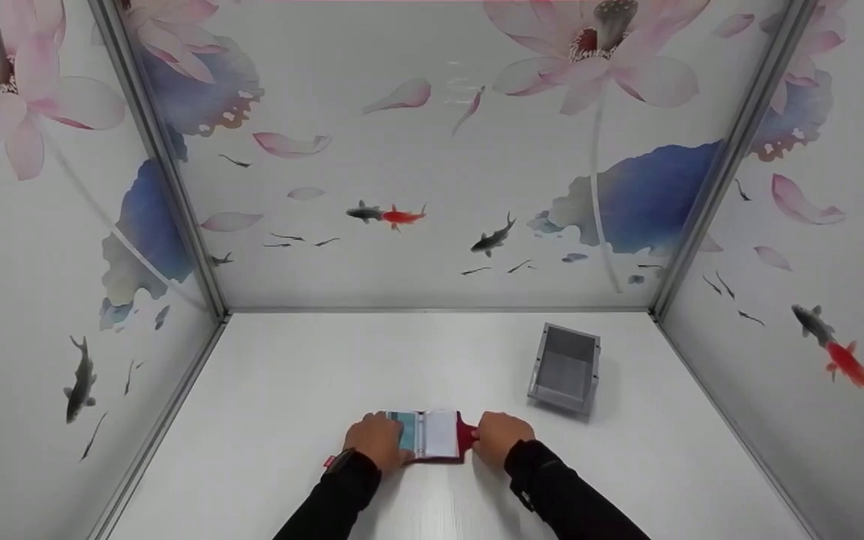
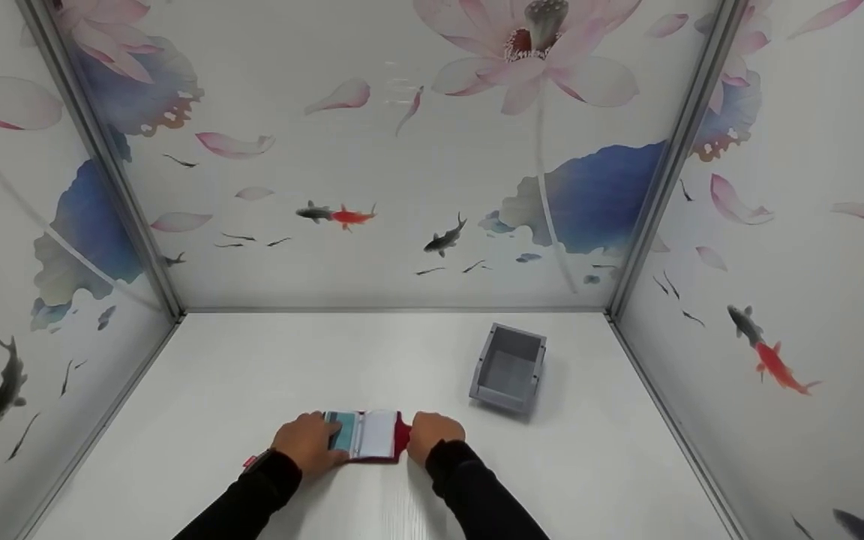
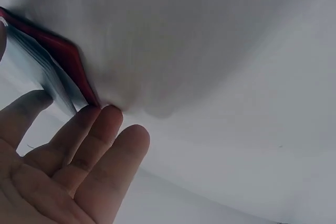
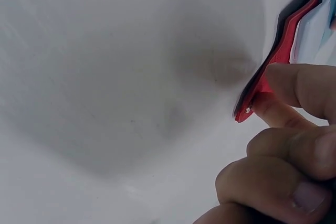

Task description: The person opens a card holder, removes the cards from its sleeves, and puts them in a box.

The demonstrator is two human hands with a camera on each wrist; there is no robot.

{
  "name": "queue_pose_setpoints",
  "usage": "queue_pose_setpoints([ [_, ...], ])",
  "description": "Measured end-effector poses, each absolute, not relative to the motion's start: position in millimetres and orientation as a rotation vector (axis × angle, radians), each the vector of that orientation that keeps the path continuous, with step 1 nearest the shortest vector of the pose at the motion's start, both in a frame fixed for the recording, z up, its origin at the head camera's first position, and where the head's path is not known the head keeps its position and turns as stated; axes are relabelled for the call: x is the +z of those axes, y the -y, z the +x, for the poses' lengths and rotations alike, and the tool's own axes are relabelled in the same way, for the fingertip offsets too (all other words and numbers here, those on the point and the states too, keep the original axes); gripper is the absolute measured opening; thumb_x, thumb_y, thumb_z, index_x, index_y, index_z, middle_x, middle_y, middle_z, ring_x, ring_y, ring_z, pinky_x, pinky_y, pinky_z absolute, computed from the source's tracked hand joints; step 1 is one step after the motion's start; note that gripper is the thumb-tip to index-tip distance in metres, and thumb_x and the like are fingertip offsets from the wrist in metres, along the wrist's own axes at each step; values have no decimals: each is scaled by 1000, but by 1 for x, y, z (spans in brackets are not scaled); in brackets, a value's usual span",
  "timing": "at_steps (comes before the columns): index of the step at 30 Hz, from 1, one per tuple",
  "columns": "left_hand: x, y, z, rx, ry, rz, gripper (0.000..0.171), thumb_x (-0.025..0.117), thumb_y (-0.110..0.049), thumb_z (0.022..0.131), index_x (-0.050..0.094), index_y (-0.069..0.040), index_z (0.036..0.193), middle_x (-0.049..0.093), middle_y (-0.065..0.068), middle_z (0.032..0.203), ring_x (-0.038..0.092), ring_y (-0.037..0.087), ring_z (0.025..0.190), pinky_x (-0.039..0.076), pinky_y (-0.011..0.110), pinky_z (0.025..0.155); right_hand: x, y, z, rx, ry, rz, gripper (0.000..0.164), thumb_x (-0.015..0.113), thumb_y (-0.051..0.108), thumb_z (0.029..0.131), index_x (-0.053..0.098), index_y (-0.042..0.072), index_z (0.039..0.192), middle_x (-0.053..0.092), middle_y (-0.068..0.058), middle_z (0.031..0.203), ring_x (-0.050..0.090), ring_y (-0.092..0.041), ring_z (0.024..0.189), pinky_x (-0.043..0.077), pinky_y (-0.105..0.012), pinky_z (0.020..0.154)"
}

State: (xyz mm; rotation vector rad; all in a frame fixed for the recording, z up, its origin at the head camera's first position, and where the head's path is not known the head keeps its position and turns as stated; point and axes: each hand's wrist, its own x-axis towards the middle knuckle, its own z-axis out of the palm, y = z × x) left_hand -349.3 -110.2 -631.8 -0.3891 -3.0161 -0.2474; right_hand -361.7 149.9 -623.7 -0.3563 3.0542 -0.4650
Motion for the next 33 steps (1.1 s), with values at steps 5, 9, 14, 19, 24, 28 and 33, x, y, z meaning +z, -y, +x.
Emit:
queue_pose_setpoints([
  [5, -626, 108, -346, -222, 3021, -485, 21, 88, -32, 99, 88, -12, 107, 74, 9, 92, 66, 25, 83, 59, 42, 73, -617, -158, -356, -488, -3046, -330, 23, 83, 16, 96, 72, 8, 78, 69, -2, 70, 50, -18, 62, 49, -39, 61],
  [9, -621, 106, -342, -255, 3020, -526, 12, 88, -19, 99, 89, -13, 109, 70, 8, 91, 62, 21, 80, 56, 38, 70, -616, -164, -356, -471, -3065, -314, 25, 81, 13, 92, 70, 10, 70, 65, 0, 65, 47, -17, 60, 46, -38, 58],
  [14, -621, 98, -341, -365, 2992, -532, 18, 94, -15, 93, 89, -11, 110, 71, 7, 90, 63, 19, 80, 57, 35, 71, -613, -166, -357, -426, -3085, -280, 25, 82, 13, 92, 67, 10, 72, 64, -2, 66, 48, -18, 60, 47, -40, 59],
  [19, -623, 97, -342, -475, 2989, -461, 29, 100, -16, 87, 88, -4, 110, 73, 8, 93, 67, 20, 82, 61, 39, 76, -608, -158, -356, -408, -3094, -286, 22, 83, 14, 91, 68, 7, 76, 67, -5, 70, 52, -21, 61, 51, -43, 61],
  [24, -627, 101, -345, -509, 2977, -442, 35, 102, -19, 85, 88, -3, 113, 75, 10, 99, 71, 22, 86, 63, 42, 80, -606, -143, -358, -507, -3170, -352, 23, 81, 10, 90, 67, 8, 72, 67, -5, 68, 53, -19, 59, 53, -43, 59],
  [28, -628, 102, -348, -557, 2980, -437, 41, 102, -20, 85, 88, -2, 119, 75, 12, 102, 74, 26, 91, 64, 45, 84, -605, -130, -359, -684, -3209, -486, 18, 78, 4, 93, 74, 6, 76, 74, -7, 74, 65, -20, 65, 58, -42, 64],
  [33, -629, 103, -354, -556, 2990, -430, 45, 103, -24, 85, 87, -5, 122, 76, 11, 105, 76, 29, 95, 64, 47, 86, -599, -110, -357, -870, -3084, -610, 9, 76, 2, 97, 84, -2, 99, 84, -12, 96, 79, -25, 89, 66, -46, 83],
])
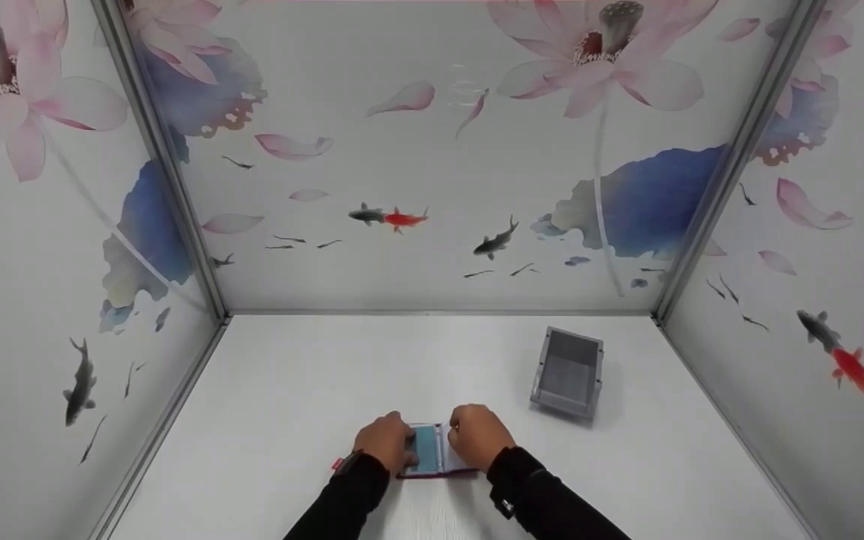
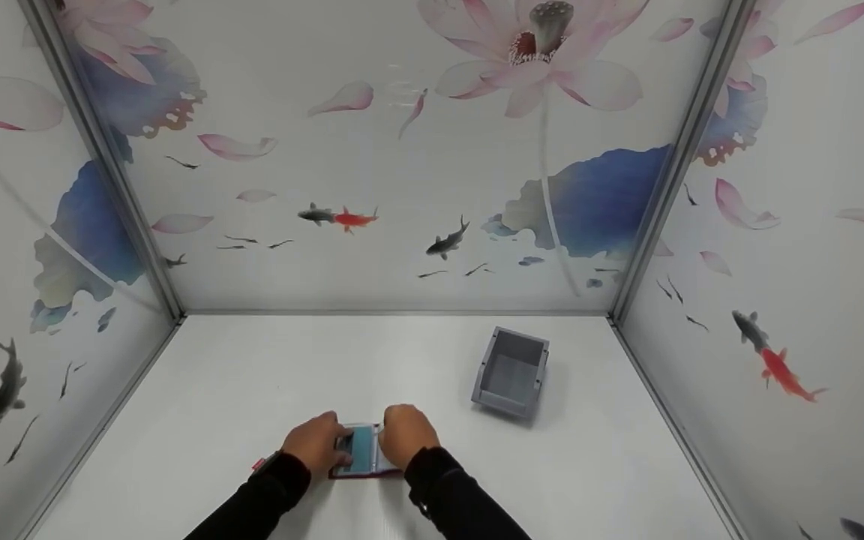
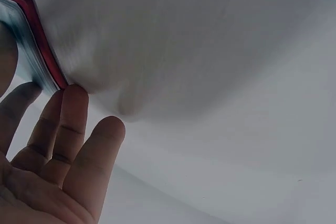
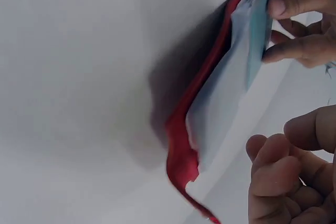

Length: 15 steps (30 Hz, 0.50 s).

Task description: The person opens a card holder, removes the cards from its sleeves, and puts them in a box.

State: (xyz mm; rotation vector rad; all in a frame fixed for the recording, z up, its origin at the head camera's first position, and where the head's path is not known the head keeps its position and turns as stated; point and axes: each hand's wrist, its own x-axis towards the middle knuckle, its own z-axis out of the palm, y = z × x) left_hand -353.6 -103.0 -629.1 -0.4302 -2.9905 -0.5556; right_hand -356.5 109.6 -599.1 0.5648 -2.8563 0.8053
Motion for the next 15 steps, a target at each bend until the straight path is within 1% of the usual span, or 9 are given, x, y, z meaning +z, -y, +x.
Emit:
queue_pose_setpoints([
  [5, -632, 105, -356, -530, 2965, -451, 43, 103, -26, 85, 88, -7, 120, 75, 9, 102, 75, 26, 93, 63, 43, 84, -597, -91, -352, 1023, 2926, 520, 27, 73, 5, 101, 80, -9, 123, 84, -13, 102, 74, -18, 89, 66, -50, 89],
  [8, -630, 108, -354, -570, 2958, -449, 45, 103, -24, 84, 88, -5, 122, 75, 9, 102, 73, 24, 91, 63, 42, 83, -601, -85, -351, 1097, 2952, 471, 35, 73, 7, 102, 75, -12, 132, 83, -15, 106, 73, -17, 91, 66, -51, 91],
  [12, -629, 111, -354, -621, 2963, -456, 48, 104, -24, 83, 87, -5, 124, 73, 8, 100, 67, 17, 86, 61, 39, 81, -609, -85, -355, 1152, 2965, 417, 33, 75, 7, 102, 77, -14, 127, 83, -20, 111, 74, -22, 95, 65, -50, 91],
  [15, -627, 116, -355, -629, 2978, -489, 47, 103, -25, 85, 87, -5, 124, 71, 6, 95, 59, 14, 80, 57, 36, 76, -613, -86, -358, 1185, 2971, 412, 33, 75, 7, 100, 78, -14, 125, 83, -21, 114, 72, -22, 96, 64, -49, 93],
])
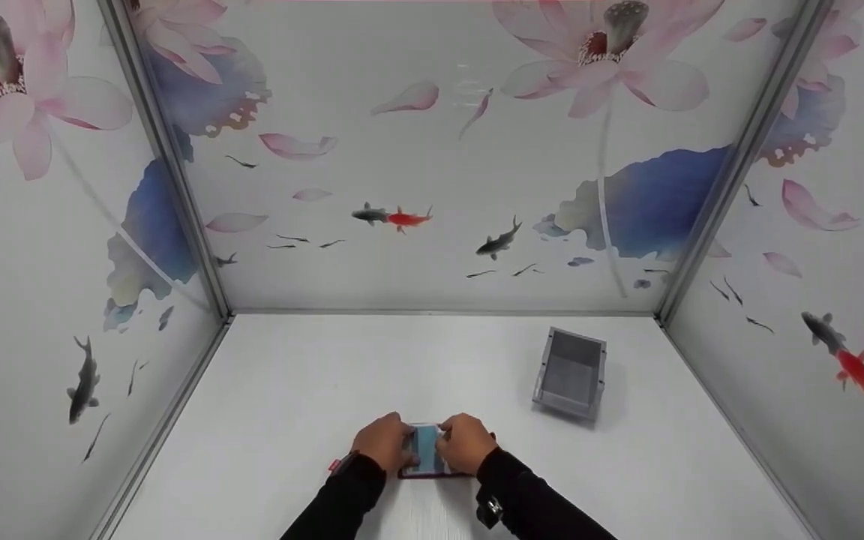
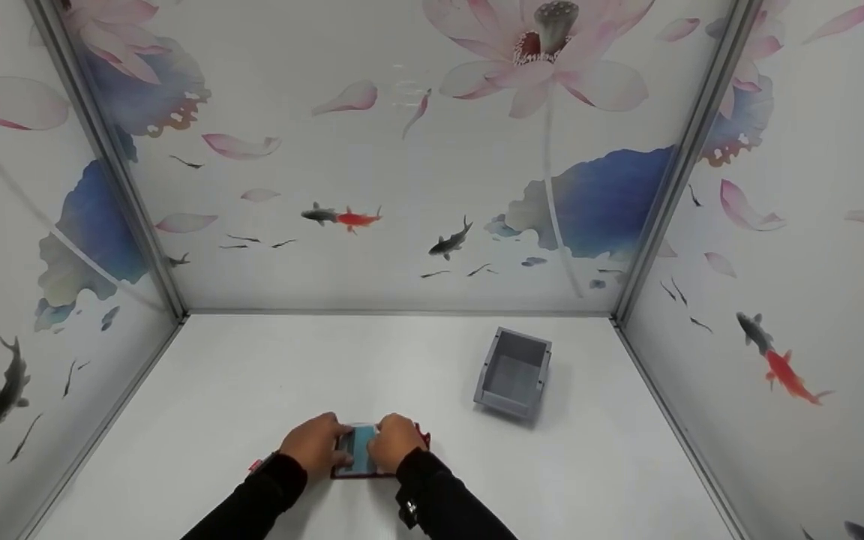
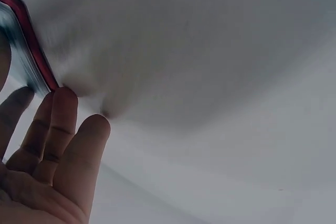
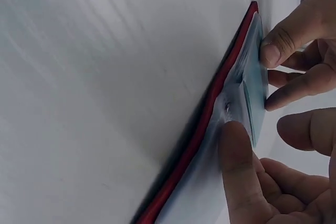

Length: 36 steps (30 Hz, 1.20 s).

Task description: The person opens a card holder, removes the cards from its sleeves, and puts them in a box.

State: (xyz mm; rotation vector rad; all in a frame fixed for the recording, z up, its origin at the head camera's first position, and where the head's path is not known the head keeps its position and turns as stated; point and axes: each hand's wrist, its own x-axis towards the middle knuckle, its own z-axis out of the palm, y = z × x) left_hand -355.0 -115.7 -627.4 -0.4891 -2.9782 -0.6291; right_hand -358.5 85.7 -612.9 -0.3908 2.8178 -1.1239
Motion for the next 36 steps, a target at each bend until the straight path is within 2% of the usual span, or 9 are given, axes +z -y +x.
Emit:
queue_pose_setpoints([
  [4, -620, 120, -355, -676, 3050, -501, 49, 102, -25, 87, 85, -3, 128, 69, 3, 92, 51, 13, 77, 52, 35, 75, -614, -89, -359, -1150, -2747, -399, 38, 74, 7, 98, 77, -16, 129, 83, -22, 114, 72, -21, 90, 63, -43, 88],
  [10, -619, 120, -352, -655, 3073, -511, 52, 103, -22, 85, 83, -3, 129, 72, 4, 98, 56, 14, 81, 57, 38, 80, -617, -93, -363, -1246, -2626, -344, 39, 76, 10, 99, 78, -13, 129, 84, -14, 103, 68, -13, 73, 56, -28, 71],
  [17, -621, 118, -349, -535, 3009, -577, 44, 104, -20, 83, 85, -4, 119, 67, 3, 91, 53, 12, 75, 51, 33, 71, -625, -98, -367, -1413, -2425, -277, 18, 73, 9, 98, 85, -4, 101, 76, -5, 80, 60, -8, 57, 48, -21, 56],
  [19, -623, 118, -350, -531, 3010, -578, 41, 104, -20, 83, 85, -6, 116, 66, 2, 90, 52, 12, 75, 51, 33, 70, -623, -100, -366, -1433, -2399, -251, 18, 74, 9, 98, 86, -3, 104, 78, -2, 91, 63, -9, 62, 51, -21, 58],
  [22, -627, 117, -352, -490, 3006, -585, 39, 105, -22, 83, 84, -8, 114, 65, 2, 90, 53, 12, 76, 52, 33, 71, -620, -101, -363, -1454, -2402, -226, 22, 75, 7, 98, 86, -4, 113, 83, -11, 117, 70, -12, 67, 57, -24, 61],
  [25, -632, 116, -355, -445, 2997, -586, 40, 105, -23, 82, 85, -9, 114, 66, 2, 91, 55, 12, 76, 54, 33, 73, -618, -101, -361, -1467, -2419, -199, 22, 75, 5, 99, 84, -6, 114, 82, -16, 124, 73, -13, 69, 61, -26, 63],
  [28, -635, 115, -357, -430, 2989, -592, 39, 106, -22, 81, 85, -10, 112, 66, 2, 91, 55, 12, 77, 55, 33, 73, -616, -100, -358, -1498, -2424, -176, 20, 74, 4, 99, 83, -8, 112, 83, -13, 104, 72, -13, 67, 63, -28, 63],
  [31, -637, 114, -358, -415, 2986, -598, 41, 106, -23, 81, 86, -9, 113, 65, 2, 91, 54, 12, 76, 54, 32, 72, -614, -99, -357, -1523, -2420, -179, 12, 73, 3, 98, 82, -5, 96, 77, -6, 79, 69, -11, 63, 61, -27, 60],
  [36, -641, 114, -358, -402, 2969, -596, 51, 108, -27, 78, 87, -9, 121, 67, 3, 94, 55, 11, 77, 54, 32, 73, -613, -98, -357, -1483, -2455, -240, 32, 69, 2, 96, 62, 11, 65, 66, 3, 62, 60, -10, 56, 50, -24, 55],
])
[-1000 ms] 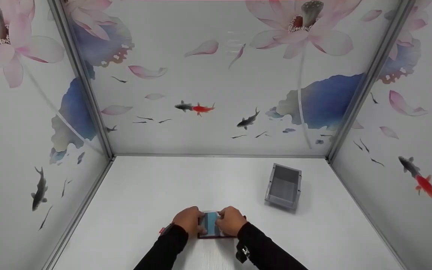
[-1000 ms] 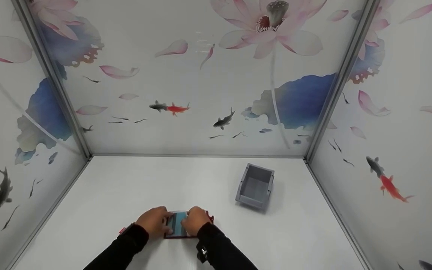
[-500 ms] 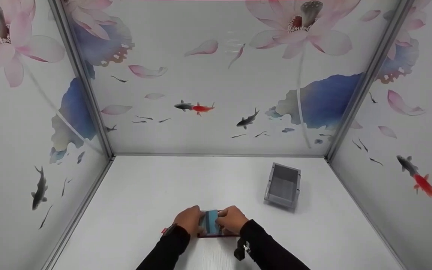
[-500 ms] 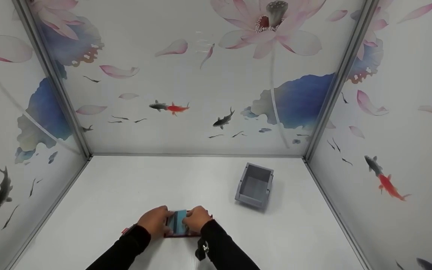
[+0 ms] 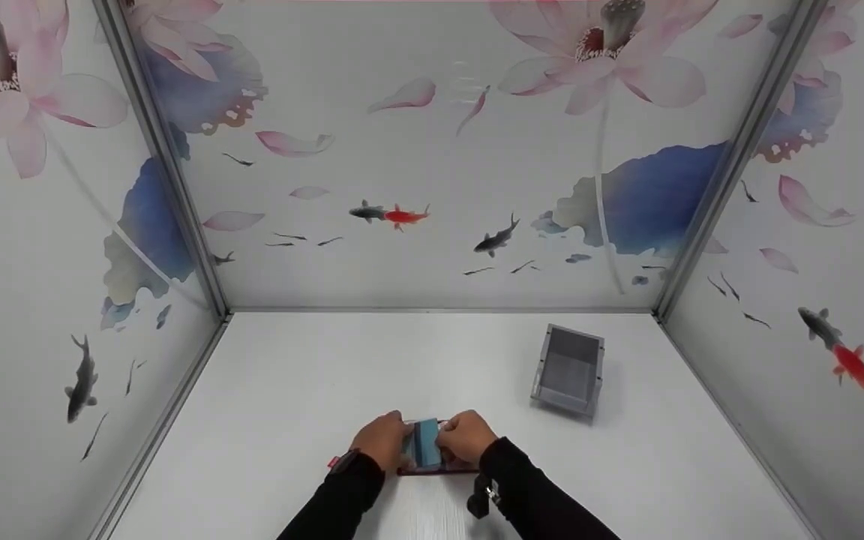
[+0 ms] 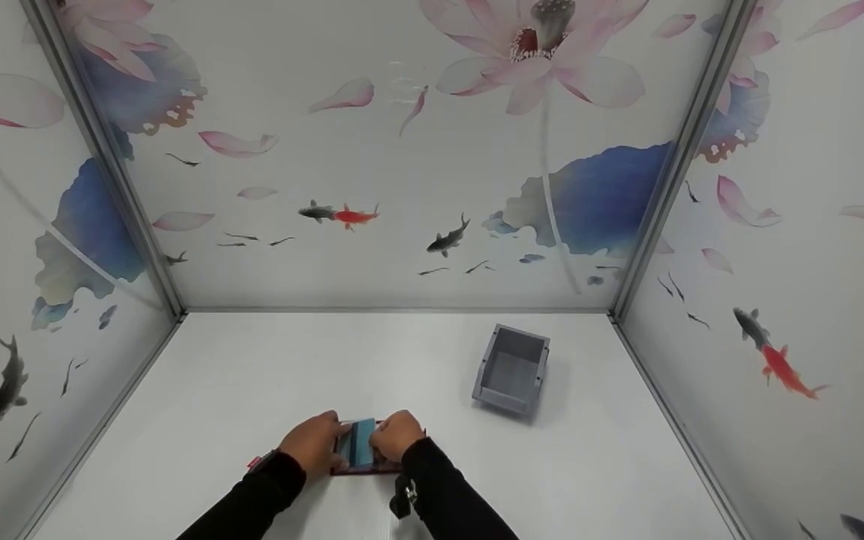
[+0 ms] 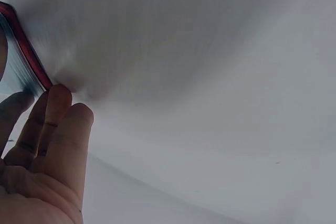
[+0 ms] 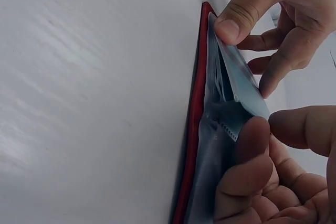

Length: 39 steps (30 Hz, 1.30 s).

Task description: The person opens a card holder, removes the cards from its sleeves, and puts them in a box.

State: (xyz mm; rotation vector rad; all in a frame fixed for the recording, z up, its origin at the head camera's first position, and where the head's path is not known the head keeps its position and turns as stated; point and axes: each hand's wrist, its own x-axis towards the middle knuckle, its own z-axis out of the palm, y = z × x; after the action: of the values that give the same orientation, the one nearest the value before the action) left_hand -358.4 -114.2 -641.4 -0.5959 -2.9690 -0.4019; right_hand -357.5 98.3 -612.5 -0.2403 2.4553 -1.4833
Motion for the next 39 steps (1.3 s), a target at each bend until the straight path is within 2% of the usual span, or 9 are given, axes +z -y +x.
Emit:
queue_pose_setpoints([
  [6, -639, 113, -357, -395, 2937, -595, 48, 109, -26, 76, 88, -9, 115, 68, 5, 93, 60, 14, 77, 57, 33, 73, -609, -98, -358, -1425, -2501, -275, 46, 69, 0, 94, 51, 20, 57, 57, 6, 56, 52, -8, 53, 42, -22, 53],
  [10, -637, 111, -357, -366, 2941, -602, 43, 109, -25, 75, 87, -8, 108, 66, 4, 90, 57, 14, 75, 55, 33, 72, -612, -98, -359, -1408, -2509, -250, 48, 71, 0, 92, 50, 23, 57, 54, 10, 55, 49, -7, 53, 41, -21, 53],
  [15, -631, 109, -355, -368, 2952, -614, 41, 109, -24, 76, 87, -7, 106, 65, 4, 90, 53, 14, 75, 54, 34, 72, -615, -101, -361, -1426, -2503, -226, 44, 74, 0, 93, 55, 20, 59, 58, 9, 57, 53, -7, 55, 43, -22, 54],
  [20, -631, 109, -355, -404, 2986, -579, 46, 108, -25, 78, 87, -8, 116, 69, 5, 98, 58, 15, 81, 58, 36, 79, -624, -104, -367, -1434, -2470, -220, 38, 78, 4, 96, 62, 16, 64, 64, 5, 61, 57, -9, 58, 48, -23, 57],
  [24, -635, 111, -356, -402, 2983, -589, 50, 108, -26, 77, 87, -9, 120, 70, 6, 99, 58, 14, 81, 57, 35, 79, -628, -107, -370, -1427, -2480, -225, 40, 76, 6, 96, 59, 18, 61, 62, 5, 60, 57, -10, 56, 47, -24, 57],
  [30, -644, 114, -361, -374, 2935, -624, 47, 110, -28, 75, 88, -8, 112, 64, 4, 92, 55, 14, 78, 54, 33, 74, -614, -114, -363, -1454, -2471, -147, 29, 73, 4, 90, 63, 13, 64, 60, 4, 61, 52, -10, 56, 47, -24, 57],
  [35, -642, 113, -358, -426, 2948, -577, 46, 110, -25, 75, 88, -7, 112, 67, 5, 95, 60, 16, 81, 58, 36, 79, -616, -116, -362, -1450, -2469, -151, 32, 75, 4, 93, 64, 14, 65, 61, 5, 63, 55, -10, 59, 49, -23, 58],
  [39, -640, 111, -356, -438, 2943, -573, 41, 110, -24, 75, 86, -8, 105, 65, 4, 93, 55, 14, 78, 55, 35, 76, -614, -118, -359, -1493, -2456, -149, 30, 73, 3, 94, 65, 10, 66, 62, 2, 62, 56, -11, 56, 48, -26, 57],
])
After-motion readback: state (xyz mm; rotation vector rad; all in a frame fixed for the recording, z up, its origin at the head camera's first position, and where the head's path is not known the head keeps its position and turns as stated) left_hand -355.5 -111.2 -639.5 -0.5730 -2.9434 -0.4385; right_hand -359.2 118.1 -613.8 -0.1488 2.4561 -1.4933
